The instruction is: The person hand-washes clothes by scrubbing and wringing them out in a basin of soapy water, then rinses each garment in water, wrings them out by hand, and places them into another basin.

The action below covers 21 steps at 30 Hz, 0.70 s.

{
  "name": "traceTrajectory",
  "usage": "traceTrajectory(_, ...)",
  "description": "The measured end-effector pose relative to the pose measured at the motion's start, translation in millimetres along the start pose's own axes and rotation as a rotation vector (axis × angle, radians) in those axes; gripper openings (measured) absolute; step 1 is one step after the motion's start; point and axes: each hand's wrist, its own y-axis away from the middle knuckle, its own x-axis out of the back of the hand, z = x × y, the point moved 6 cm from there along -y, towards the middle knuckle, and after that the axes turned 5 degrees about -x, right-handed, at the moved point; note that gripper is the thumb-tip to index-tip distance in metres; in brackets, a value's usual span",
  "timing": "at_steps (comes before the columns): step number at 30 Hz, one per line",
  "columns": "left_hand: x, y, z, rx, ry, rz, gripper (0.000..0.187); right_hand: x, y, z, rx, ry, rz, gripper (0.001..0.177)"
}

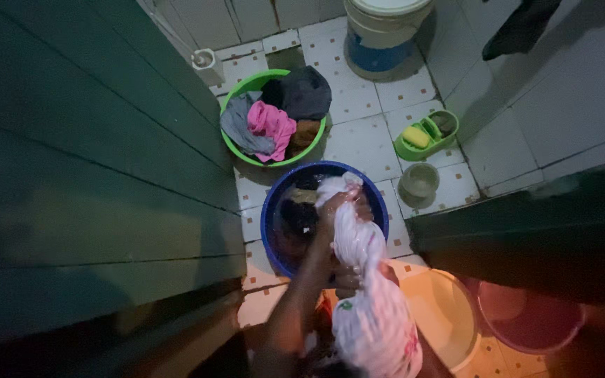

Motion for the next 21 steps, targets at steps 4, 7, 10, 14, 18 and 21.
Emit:
traceTrajectory(4, 2, -19, -13, 0.038, -0.089, -0.014, 0.062, 53, -69, 1, -0.117, 0.196, -0.134, 0.06)
traceTrajectory(7, 3, -35, -31, 0.068, -0.182, -0.045, 0.062, 82, -133, 38, -0.201, 0.294, -0.223, 0.06)
traceTrajectory(10, 0, -34, -61, 0.101, -0.286, -0.053, 0.062, 96, -167, 96, -0.124, 0.218, -0.226, 0.06)
traceTrajectory(14, -3, -32, -79, 0.05, -0.401, 0.014, 0.062, 96, -187, 130, 0.173, 0.137, -0.106, 0.059)
traceTrajectory(18, 4, -29, -81, 0.012, -0.389, 0.1, 0.062, 96, -174, 143, 0.144, 0.661, 0.36, 0.066)
traceTrajectory(21, 26, -25, -80, 0.089, -0.313, 0.108, 0.062, 102, -158, 128, 0.047, 0.817, 0.493, 0.078)
